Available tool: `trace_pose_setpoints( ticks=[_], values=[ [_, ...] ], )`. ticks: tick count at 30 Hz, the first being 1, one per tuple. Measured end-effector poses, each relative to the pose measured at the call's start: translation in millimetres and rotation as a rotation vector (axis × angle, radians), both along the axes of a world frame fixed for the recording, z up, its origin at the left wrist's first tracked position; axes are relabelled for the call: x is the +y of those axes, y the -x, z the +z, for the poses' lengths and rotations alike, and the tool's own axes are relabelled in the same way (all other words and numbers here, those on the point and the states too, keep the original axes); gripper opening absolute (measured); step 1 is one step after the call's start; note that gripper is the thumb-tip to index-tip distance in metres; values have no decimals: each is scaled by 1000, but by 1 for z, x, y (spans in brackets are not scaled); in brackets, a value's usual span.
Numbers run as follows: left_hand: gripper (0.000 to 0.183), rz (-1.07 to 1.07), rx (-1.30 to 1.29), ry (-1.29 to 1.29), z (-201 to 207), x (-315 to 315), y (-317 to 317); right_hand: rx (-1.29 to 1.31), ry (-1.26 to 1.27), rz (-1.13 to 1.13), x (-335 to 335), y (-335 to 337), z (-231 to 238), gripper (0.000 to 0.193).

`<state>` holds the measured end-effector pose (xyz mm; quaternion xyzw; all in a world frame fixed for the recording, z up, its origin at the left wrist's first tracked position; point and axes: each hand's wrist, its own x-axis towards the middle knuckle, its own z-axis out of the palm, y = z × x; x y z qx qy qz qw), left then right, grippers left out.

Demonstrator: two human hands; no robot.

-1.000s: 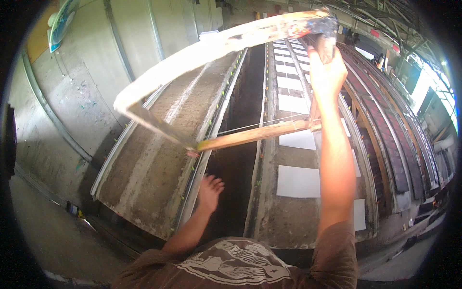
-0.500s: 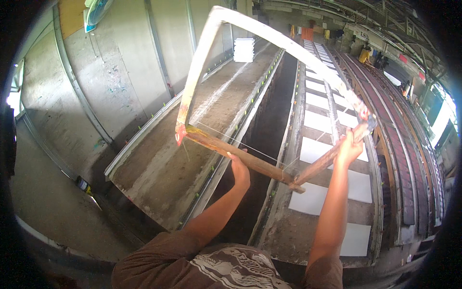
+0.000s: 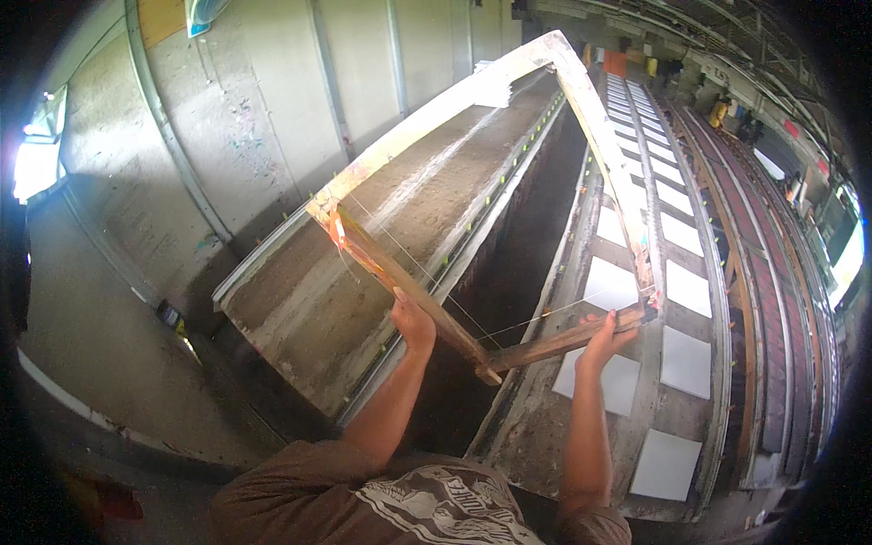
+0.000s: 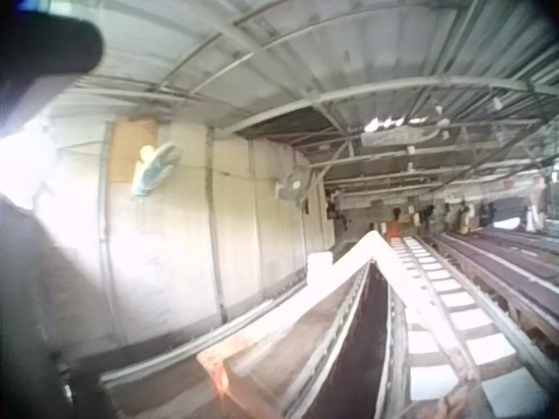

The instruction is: The person places white rectangular tiles into wooden frames on a conveyor belt, pressing each tile into position. The person then uses a red tool to scrape or clean the edges of the wooden frames. The tiles remain in the frames on the moving conveyor.

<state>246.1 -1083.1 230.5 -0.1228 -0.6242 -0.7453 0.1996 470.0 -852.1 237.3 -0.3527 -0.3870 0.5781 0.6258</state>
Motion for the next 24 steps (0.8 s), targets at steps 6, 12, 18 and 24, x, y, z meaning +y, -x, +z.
trace_pose_setpoints(
  ticks=[6,12,18,24],
  values=[
    [62,116,-57,63,10,-73,34,-356,-168,130,-27,36,-41,59],
    [65,313,-77,242,9,-155,77,-665,-195,253,-76,97,-72,86],
    [69,489,-161,451,-29,-235,134,-682,-138,507,-139,174,-66,78],
    [71,575,-286,543,-28,-300,181,-697,-170,622,-186,262,-93,66]
  ],
)
